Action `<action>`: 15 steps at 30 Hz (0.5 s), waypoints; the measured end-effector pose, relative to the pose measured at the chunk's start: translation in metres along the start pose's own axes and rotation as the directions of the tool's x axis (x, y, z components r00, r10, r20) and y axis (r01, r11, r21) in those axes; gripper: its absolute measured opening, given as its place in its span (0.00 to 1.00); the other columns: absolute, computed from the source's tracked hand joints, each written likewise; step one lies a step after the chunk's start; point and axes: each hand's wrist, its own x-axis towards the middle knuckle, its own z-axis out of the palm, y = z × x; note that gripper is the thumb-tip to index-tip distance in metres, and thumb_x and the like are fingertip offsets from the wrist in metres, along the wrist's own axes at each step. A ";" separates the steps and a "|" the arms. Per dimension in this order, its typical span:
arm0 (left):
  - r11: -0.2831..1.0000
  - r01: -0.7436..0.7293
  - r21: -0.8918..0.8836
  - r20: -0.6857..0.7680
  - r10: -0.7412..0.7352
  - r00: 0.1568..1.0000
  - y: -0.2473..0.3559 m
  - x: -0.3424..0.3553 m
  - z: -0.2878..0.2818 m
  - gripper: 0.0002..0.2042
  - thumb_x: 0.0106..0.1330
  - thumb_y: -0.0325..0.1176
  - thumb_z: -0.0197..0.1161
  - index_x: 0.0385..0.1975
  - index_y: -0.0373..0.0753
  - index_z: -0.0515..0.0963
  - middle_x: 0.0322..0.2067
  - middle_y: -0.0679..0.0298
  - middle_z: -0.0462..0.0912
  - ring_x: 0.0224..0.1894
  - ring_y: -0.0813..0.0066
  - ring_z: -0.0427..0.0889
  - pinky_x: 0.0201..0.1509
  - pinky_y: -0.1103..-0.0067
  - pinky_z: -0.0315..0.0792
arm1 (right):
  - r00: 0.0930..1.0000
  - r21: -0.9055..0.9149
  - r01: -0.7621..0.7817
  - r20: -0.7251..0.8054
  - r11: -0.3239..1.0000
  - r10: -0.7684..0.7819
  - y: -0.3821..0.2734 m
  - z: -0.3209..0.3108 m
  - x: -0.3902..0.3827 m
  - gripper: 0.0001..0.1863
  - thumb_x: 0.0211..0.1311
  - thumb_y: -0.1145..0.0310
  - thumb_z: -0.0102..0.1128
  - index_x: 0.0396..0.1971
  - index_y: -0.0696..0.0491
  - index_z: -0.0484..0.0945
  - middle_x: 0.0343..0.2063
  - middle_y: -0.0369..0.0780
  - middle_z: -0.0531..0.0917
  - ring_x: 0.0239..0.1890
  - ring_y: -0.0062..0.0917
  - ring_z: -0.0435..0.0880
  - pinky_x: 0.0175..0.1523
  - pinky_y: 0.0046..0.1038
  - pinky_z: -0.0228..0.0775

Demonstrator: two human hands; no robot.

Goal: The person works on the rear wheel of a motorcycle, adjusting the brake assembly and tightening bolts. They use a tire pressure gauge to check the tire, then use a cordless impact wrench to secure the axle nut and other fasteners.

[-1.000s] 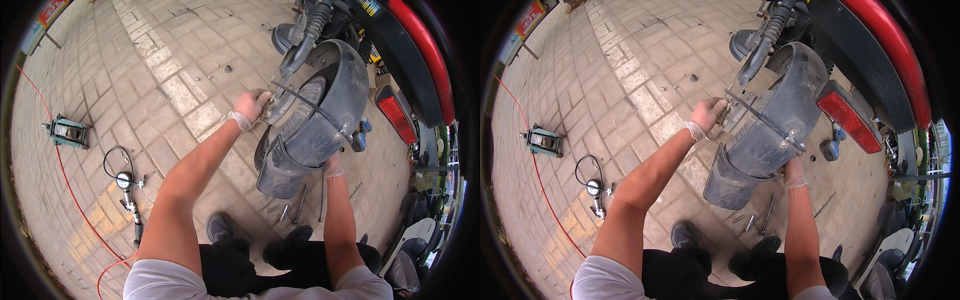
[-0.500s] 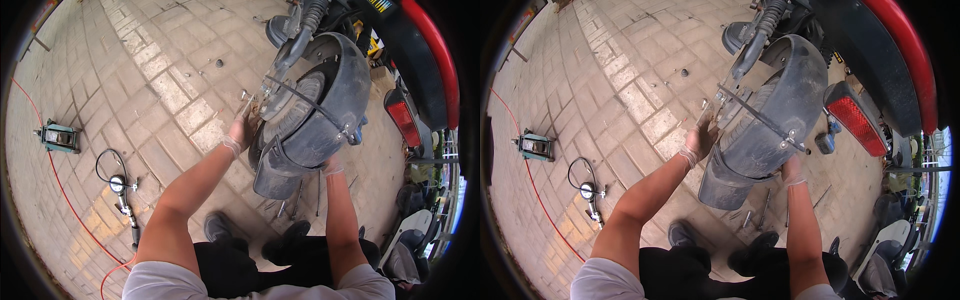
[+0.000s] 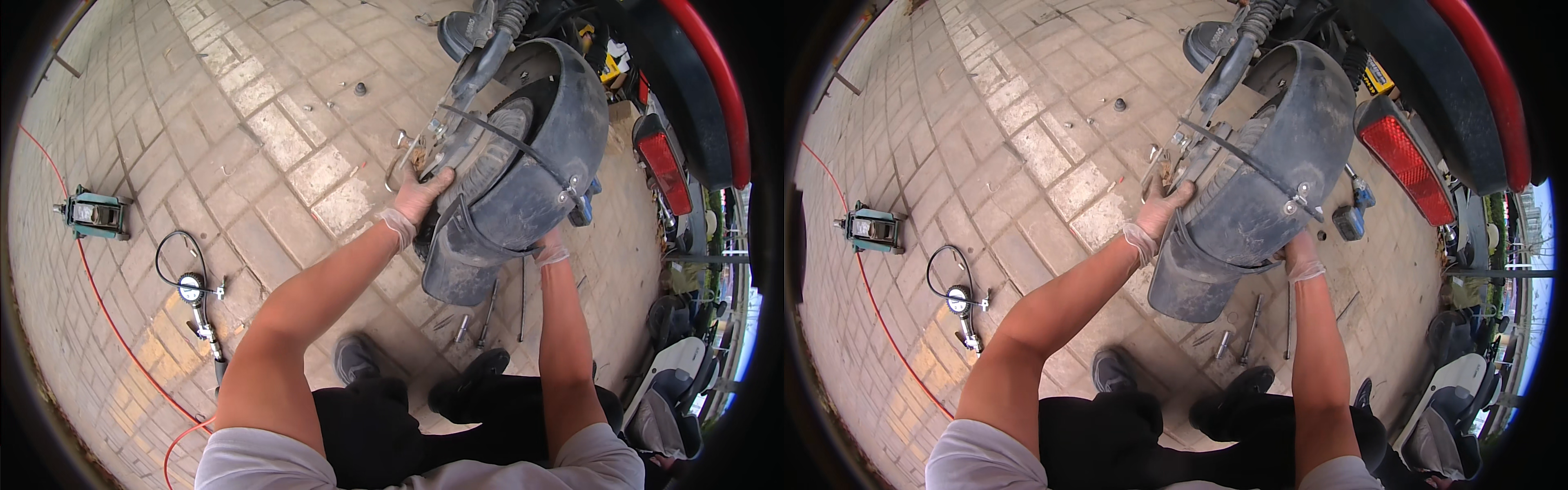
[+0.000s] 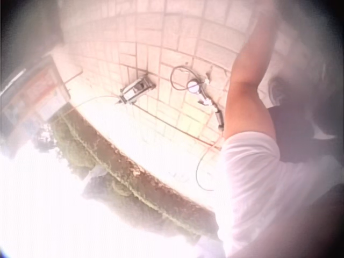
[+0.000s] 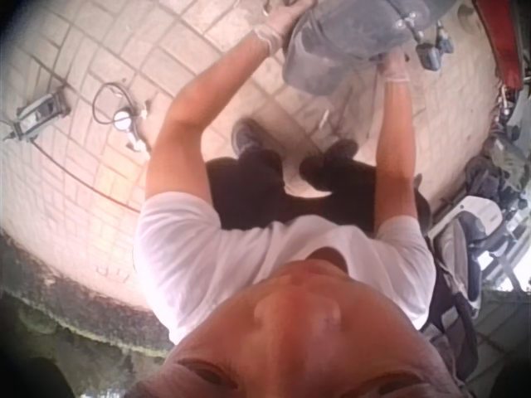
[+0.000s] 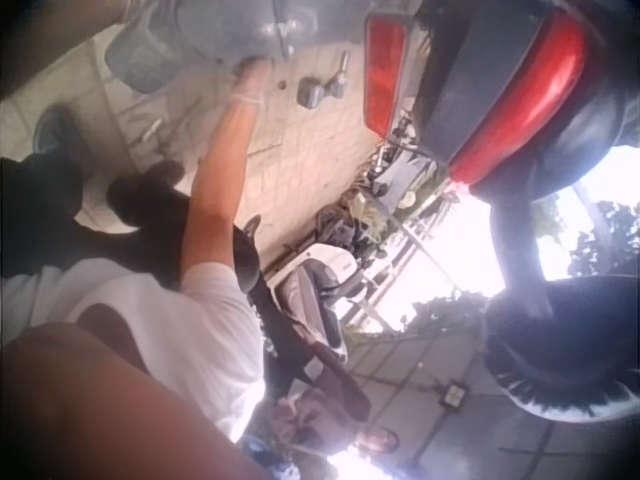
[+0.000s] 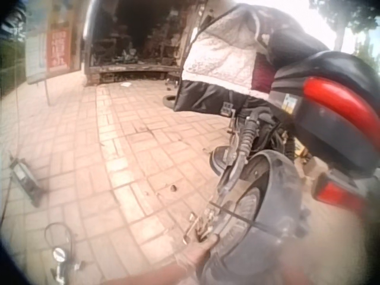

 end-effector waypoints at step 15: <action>0.959 0.266 -0.096 0.222 -0.240 0.945 -0.019 0.013 -0.024 0.47 0.63 0.54 0.61 0.70 0.38 0.39 0.63 0.51 0.61 0.59 0.59 0.69 0.58 0.69 0.71 | 0.986 -0.267 -0.167 -0.060 0.949 0.157 -0.025 0.018 -0.002 0.18 0.67 0.52 0.49 0.24 0.51 0.68 0.14 0.32 0.62 0.13 0.19 0.57 0.19 0.27 0.46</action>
